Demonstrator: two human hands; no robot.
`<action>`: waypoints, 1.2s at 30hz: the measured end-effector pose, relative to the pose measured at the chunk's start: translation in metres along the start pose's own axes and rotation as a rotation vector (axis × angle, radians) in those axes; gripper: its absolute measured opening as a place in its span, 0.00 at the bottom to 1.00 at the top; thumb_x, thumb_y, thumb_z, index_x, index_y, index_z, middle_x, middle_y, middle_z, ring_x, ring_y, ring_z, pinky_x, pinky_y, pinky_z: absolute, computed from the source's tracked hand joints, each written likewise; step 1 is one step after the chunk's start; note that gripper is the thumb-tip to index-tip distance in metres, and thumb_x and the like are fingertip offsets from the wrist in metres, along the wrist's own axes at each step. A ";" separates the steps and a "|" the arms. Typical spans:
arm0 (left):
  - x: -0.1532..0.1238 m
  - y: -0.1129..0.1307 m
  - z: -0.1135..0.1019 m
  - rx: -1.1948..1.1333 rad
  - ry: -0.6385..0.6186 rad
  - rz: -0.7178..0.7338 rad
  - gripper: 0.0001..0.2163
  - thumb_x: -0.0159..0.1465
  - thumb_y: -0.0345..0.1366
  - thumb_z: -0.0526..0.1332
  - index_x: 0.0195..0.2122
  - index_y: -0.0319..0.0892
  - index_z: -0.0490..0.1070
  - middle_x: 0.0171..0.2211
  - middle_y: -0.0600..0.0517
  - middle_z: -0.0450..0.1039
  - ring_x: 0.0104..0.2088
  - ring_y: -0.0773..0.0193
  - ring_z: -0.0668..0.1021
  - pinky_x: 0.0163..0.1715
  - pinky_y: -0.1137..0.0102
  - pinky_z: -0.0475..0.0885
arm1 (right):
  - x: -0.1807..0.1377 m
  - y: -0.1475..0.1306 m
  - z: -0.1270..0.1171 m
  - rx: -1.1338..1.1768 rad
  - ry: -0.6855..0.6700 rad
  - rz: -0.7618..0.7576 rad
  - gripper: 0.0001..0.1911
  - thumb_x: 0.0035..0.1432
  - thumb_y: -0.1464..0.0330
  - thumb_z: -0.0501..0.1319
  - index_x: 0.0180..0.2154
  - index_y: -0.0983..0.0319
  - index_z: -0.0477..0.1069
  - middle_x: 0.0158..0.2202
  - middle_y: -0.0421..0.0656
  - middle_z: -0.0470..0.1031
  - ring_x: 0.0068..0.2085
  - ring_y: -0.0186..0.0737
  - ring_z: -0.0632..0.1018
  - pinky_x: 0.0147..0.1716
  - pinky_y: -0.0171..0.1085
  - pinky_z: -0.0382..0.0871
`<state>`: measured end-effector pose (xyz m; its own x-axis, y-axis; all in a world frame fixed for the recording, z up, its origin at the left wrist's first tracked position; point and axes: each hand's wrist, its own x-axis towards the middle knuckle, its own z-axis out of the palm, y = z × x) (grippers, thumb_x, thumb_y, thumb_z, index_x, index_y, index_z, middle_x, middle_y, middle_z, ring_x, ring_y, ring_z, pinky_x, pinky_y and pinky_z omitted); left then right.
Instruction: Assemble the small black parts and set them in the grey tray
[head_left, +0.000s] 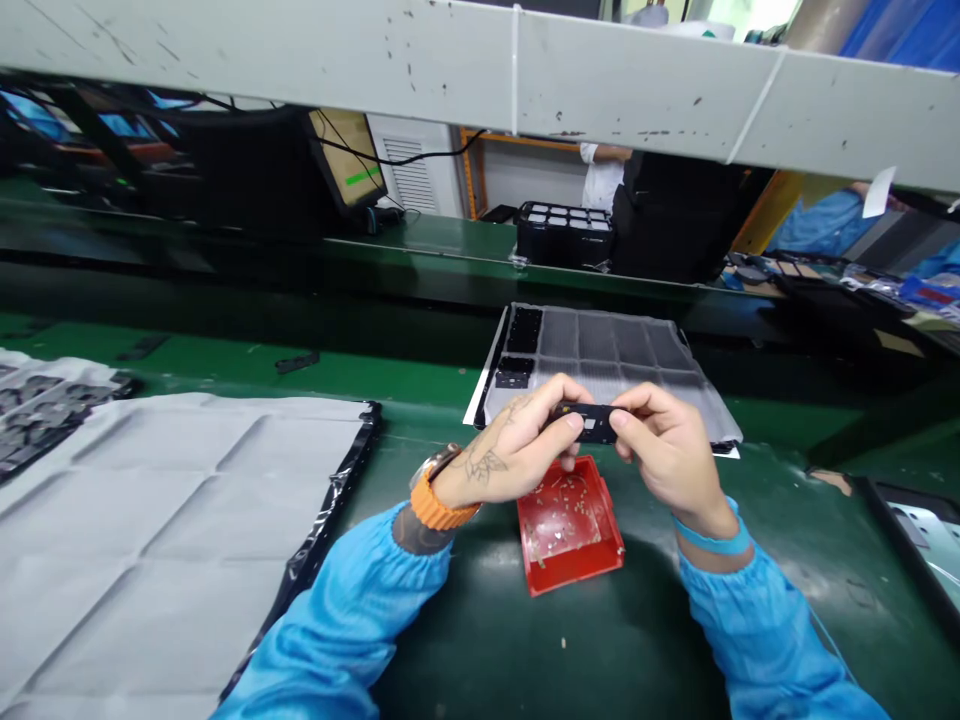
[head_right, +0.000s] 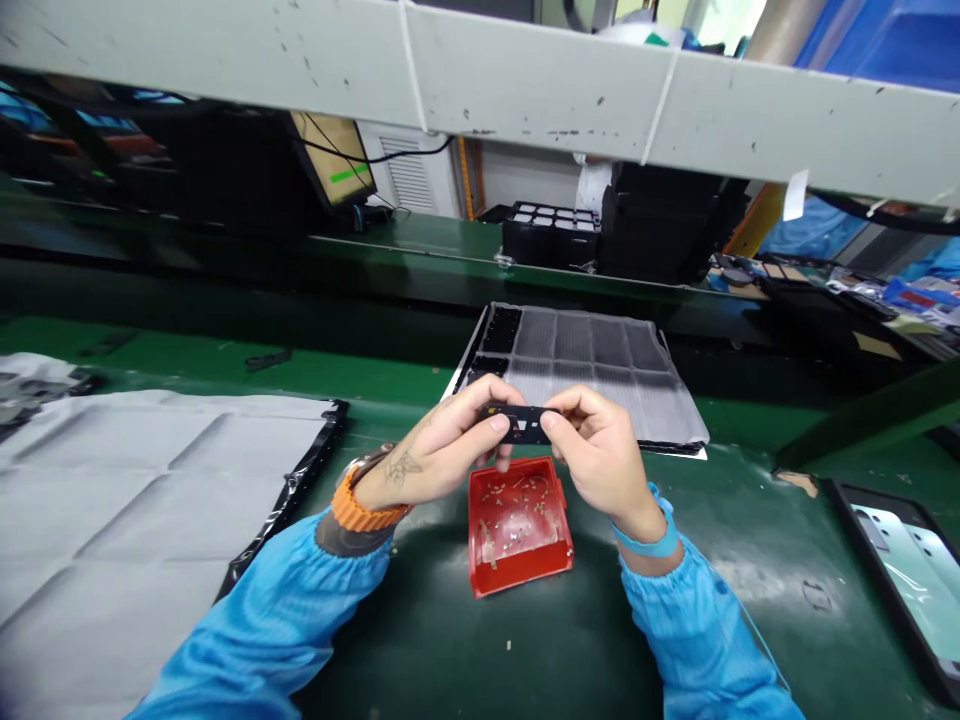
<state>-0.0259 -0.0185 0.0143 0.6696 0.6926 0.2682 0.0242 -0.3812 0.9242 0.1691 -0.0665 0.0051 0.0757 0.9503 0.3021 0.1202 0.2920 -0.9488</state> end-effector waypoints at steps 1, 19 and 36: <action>0.000 0.000 0.000 0.010 0.003 0.011 0.09 0.73 0.40 0.54 0.46 0.41 0.67 0.27 0.55 0.74 0.25 0.68 0.79 0.27 0.74 0.72 | 0.000 0.001 -0.001 0.008 0.001 0.005 0.11 0.60 0.62 0.67 0.32 0.62 0.72 0.18 0.34 0.67 0.18 0.29 0.67 0.18 0.30 0.60; 0.008 -0.012 0.002 -0.142 0.131 -0.065 0.15 0.71 0.47 0.60 0.43 0.39 0.70 0.27 0.51 0.78 0.23 0.65 0.82 0.18 0.78 0.73 | 0.005 0.006 -0.002 0.023 0.004 0.090 0.10 0.58 0.64 0.66 0.38 0.63 0.74 0.16 0.34 0.69 0.15 0.32 0.70 0.15 0.31 0.66; 0.013 -0.014 0.013 -0.269 0.290 -0.116 0.15 0.60 0.33 0.65 0.48 0.35 0.75 0.23 0.53 0.78 0.19 0.67 0.79 0.18 0.77 0.74 | 0.008 0.024 0.002 0.197 0.019 0.066 0.14 0.59 0.61 0.68 0.44 0.61 0.76 0.25 0.36 0.75 0.21 0.33 0.74 0.20 0.32 0.69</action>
<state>-0.0078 -0.0129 0.0015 0.4363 0.8799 0.1883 -0.1335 -0.1437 0.9806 0.1708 -0.0515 -0.0154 0.0963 0.9664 0.2383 -0.0813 0.2462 -0.9658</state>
